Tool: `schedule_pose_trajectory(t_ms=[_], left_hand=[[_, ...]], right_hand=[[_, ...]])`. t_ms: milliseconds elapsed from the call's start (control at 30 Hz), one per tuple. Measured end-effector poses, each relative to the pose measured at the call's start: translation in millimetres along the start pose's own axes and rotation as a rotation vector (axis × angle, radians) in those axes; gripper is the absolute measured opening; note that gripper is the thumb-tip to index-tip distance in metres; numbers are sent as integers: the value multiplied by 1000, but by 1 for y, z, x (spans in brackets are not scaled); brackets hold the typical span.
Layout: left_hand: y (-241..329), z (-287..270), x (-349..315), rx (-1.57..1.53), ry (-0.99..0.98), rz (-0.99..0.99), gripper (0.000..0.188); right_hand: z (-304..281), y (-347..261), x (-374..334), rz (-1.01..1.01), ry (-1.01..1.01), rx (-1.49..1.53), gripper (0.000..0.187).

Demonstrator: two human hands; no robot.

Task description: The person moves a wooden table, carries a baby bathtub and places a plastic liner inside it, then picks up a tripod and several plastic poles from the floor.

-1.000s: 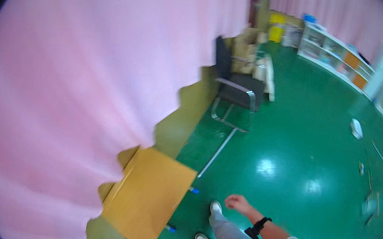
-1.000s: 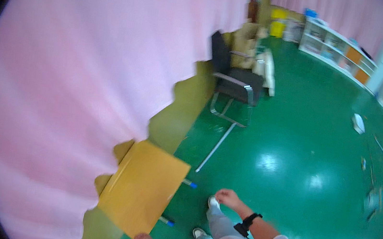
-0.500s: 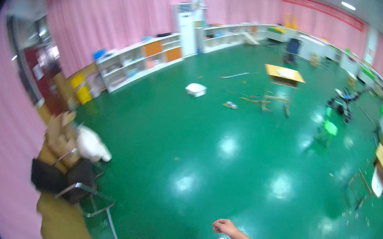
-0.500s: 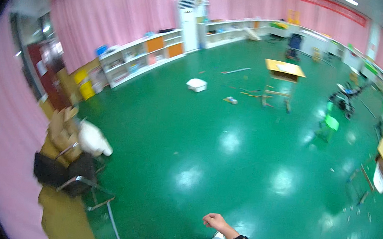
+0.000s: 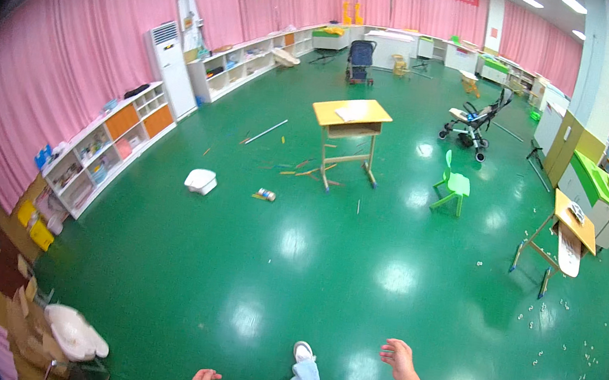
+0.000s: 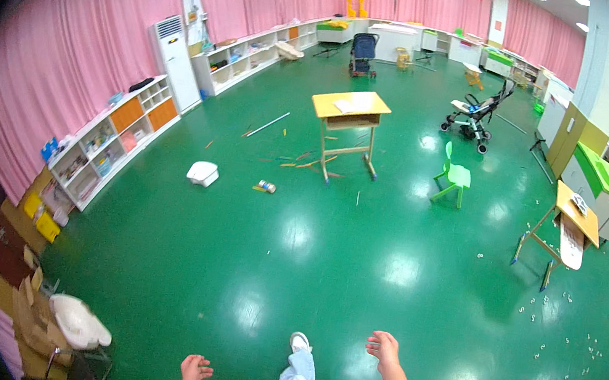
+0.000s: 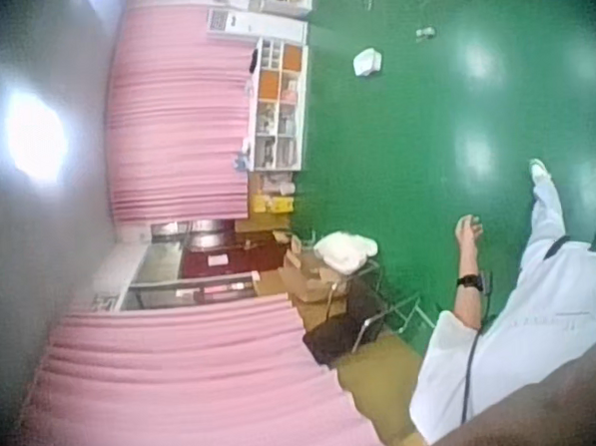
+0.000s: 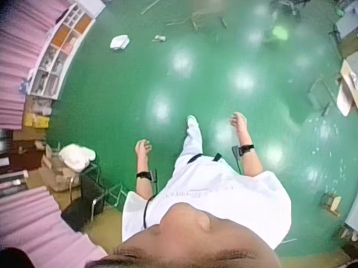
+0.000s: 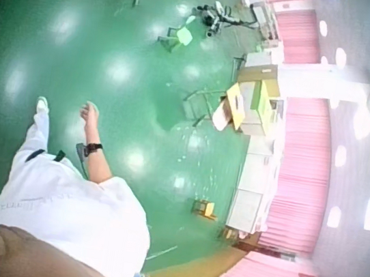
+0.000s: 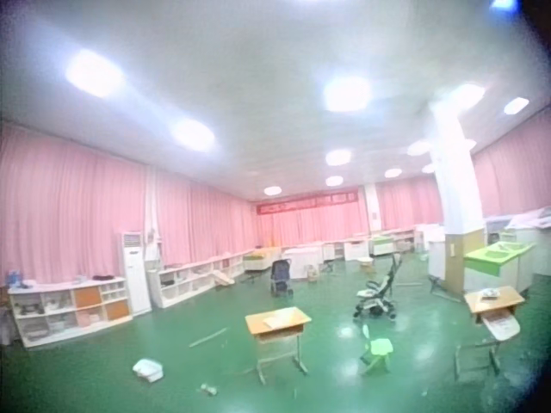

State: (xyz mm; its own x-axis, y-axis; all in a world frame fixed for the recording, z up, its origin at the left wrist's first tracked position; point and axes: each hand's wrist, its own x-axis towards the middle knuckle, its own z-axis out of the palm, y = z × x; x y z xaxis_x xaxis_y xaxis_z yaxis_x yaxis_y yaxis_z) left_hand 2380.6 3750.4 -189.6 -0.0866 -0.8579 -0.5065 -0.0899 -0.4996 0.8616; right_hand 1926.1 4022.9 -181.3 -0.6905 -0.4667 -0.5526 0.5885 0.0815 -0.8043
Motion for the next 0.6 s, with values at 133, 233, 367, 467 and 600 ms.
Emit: schedule_pose_trajectory(t_ms=[133,233,367,467,600], left_hand=[[70,127,123,-54,-78,45,16],[131,228,205,-88,-170,25,16],[220,356,281,14,-271,101,17],[263,439,338,-10,-291,78,16],[292,536,416,63,-307,102,15]], right_hand=[[19,-63,83,4,164,104,21],[21,-112,151,-45,295,219,30],[40,-186,236,-93,365,256,33],[53,-236,311,-120,352,316,36],[55,-290,433,-130,369,270,39]])
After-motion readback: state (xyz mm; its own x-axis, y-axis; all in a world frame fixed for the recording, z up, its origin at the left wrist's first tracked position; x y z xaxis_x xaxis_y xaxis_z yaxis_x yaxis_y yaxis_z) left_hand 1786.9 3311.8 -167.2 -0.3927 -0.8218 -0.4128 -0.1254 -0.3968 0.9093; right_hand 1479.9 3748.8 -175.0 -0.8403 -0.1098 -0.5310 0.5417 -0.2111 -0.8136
